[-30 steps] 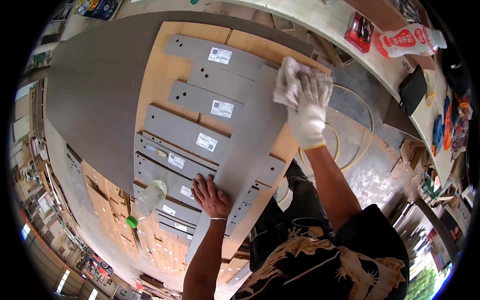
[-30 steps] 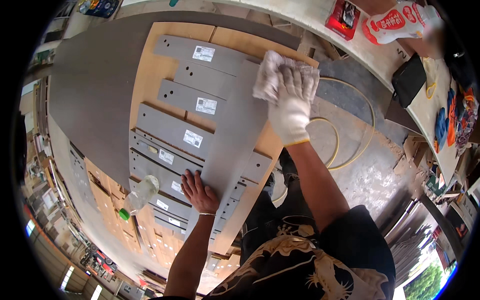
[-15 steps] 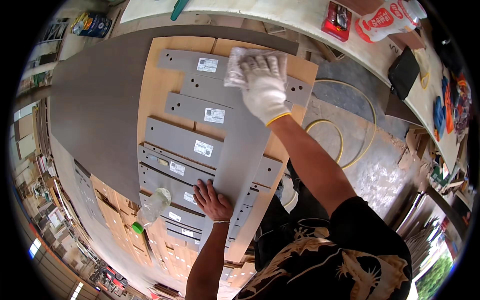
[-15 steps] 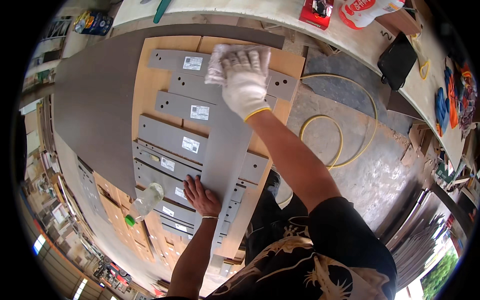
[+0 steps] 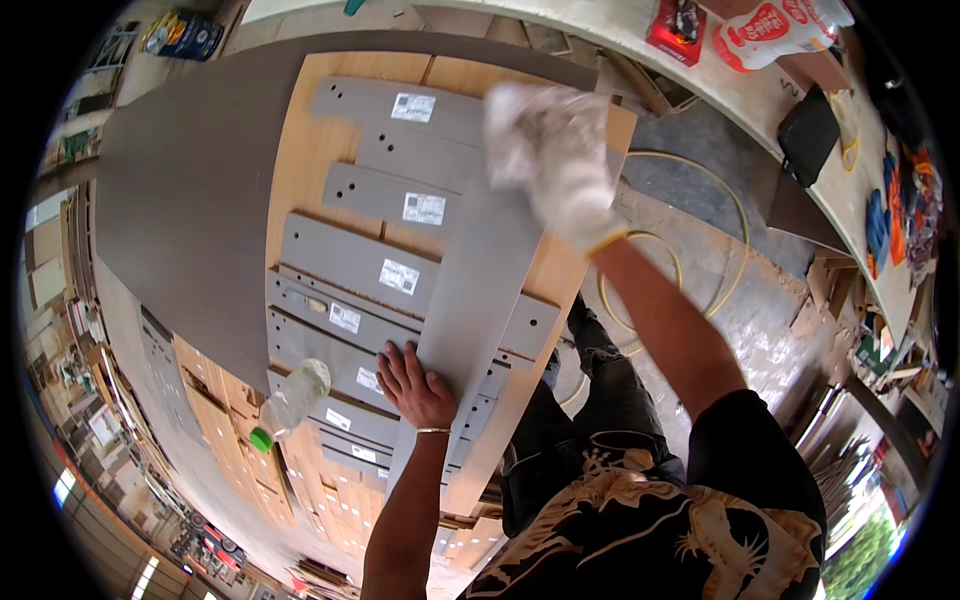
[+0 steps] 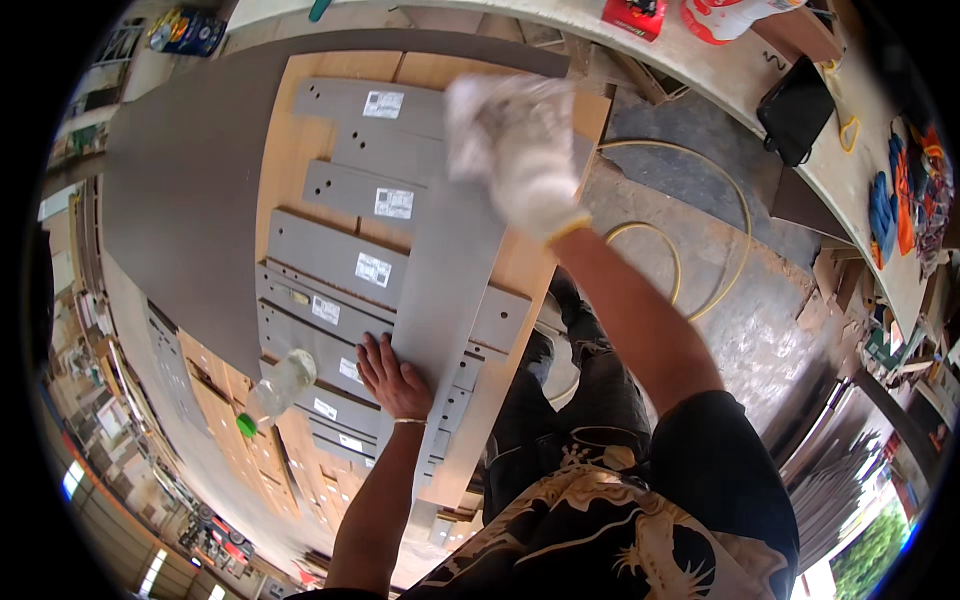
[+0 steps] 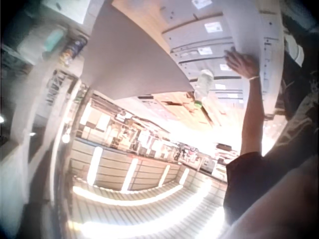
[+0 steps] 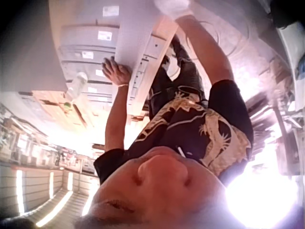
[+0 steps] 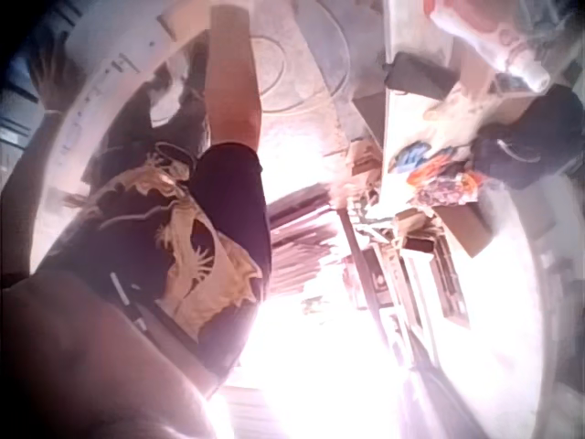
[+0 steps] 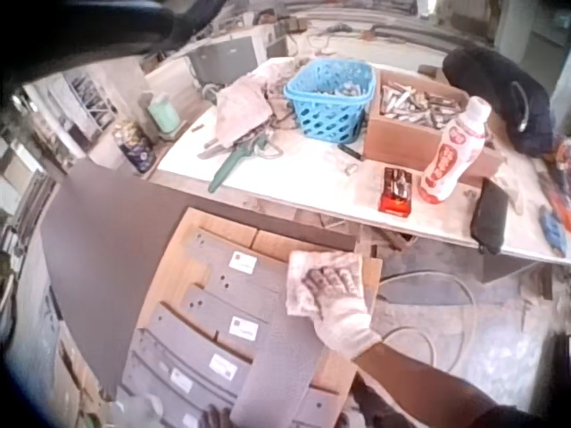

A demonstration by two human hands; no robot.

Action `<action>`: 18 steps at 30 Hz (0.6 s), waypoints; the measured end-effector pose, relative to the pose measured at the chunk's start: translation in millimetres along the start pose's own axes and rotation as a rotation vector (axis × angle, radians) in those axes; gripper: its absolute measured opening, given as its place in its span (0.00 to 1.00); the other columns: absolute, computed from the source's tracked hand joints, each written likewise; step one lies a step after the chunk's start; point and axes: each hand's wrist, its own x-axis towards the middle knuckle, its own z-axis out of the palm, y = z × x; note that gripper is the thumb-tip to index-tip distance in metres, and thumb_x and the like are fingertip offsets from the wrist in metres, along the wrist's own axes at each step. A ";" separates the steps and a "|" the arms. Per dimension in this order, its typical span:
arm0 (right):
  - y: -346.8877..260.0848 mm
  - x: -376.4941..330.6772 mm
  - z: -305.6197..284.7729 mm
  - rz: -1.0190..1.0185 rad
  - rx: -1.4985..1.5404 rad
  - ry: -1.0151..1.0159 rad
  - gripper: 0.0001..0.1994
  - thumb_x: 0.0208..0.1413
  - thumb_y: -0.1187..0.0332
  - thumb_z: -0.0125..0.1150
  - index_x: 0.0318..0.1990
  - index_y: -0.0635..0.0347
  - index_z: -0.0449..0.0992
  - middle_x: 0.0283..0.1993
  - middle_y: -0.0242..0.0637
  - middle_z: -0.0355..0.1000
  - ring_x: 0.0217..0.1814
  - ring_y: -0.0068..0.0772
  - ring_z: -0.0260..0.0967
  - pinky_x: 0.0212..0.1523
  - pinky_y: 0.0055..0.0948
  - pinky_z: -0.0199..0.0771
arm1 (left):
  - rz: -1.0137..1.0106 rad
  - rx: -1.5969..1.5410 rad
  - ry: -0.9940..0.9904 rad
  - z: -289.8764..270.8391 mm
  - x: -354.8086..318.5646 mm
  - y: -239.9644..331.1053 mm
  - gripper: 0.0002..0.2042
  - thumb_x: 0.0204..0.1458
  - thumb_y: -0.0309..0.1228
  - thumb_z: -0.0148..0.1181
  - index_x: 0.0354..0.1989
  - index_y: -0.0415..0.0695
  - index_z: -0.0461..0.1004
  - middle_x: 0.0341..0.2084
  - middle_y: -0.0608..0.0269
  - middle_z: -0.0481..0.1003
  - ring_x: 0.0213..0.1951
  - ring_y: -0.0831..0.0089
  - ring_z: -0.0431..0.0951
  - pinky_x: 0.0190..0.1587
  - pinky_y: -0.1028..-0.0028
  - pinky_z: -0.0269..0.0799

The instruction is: The person wipes the surface of several grey metal parts with a white cloth. They repeatedly pick up a plastic bottle, pour liquid onto the cloth, and wipe each part individually before placing it back on the workbench.

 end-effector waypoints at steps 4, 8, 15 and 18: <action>-31.8 -43.3 11.5 -0.216 0.100 0.391 0.20 0.69 0.64 0.50 0.65 0.57 0.73 0.61 0.44 0.75 0.70 0.43 0.67 0.71 0.50 0.64 | -0.006 0.009 -0.007 1.3 1.2 3.2 0.30 0.70 0.46 0.39 0.76 0.45 0.63 0.78 0.47 0.58 0.78 0.41 0.52 0.78 0.42 0.41; -107.1 -175.9 41.8 -0.709 0.448 -0.348 0.26 0.61 0.64 0.58 0.68 0.52 0.72 0.74 0.40 0.65 0.83 0.41 0.51 0.83 0.48 0.46 | -0.007 -0.023 0.007 1.1 -4.2 -0.4 0.29 0.68 0.43 0.43 0.76 0.47 0.63 0.78 0.47 0.58 0.78 0.40 0.52 0.78 0.40 0.40; -41.0 -17.0 12.4 -0.215 0.466 0.204 0.19 0.64 0.65 0.59 0.61 0.51 0.78 0.61 0.40 0.77 0.65 0.43 0.73 0.67 0.40 0.70 | -0.016 -0.041 0.027 5.7 -1.9 2.4 0.31 0.62 0.38 0.50 0.76 0.48 0.64 0.77 0.49 0.59 0.78 0.40 0.54 0.77 0.39 0.43; -104.3 -66.5 33.0 -0.306 1.267 0.032 0.19 0.61 0.65 0.62 0.60 0.51 0.80 0.63 0.38 0.77 0.73 0.43 0.66 0.75 0.47 0.60 | -0.023 -0.052 0.043 3.5 -2.0 2.8 0.31 0.61 0.36 0.49 0.75 0.43 0.64 0.77 0.49 0.60 0.78 0.42 0.55 0.77 0.41 0.44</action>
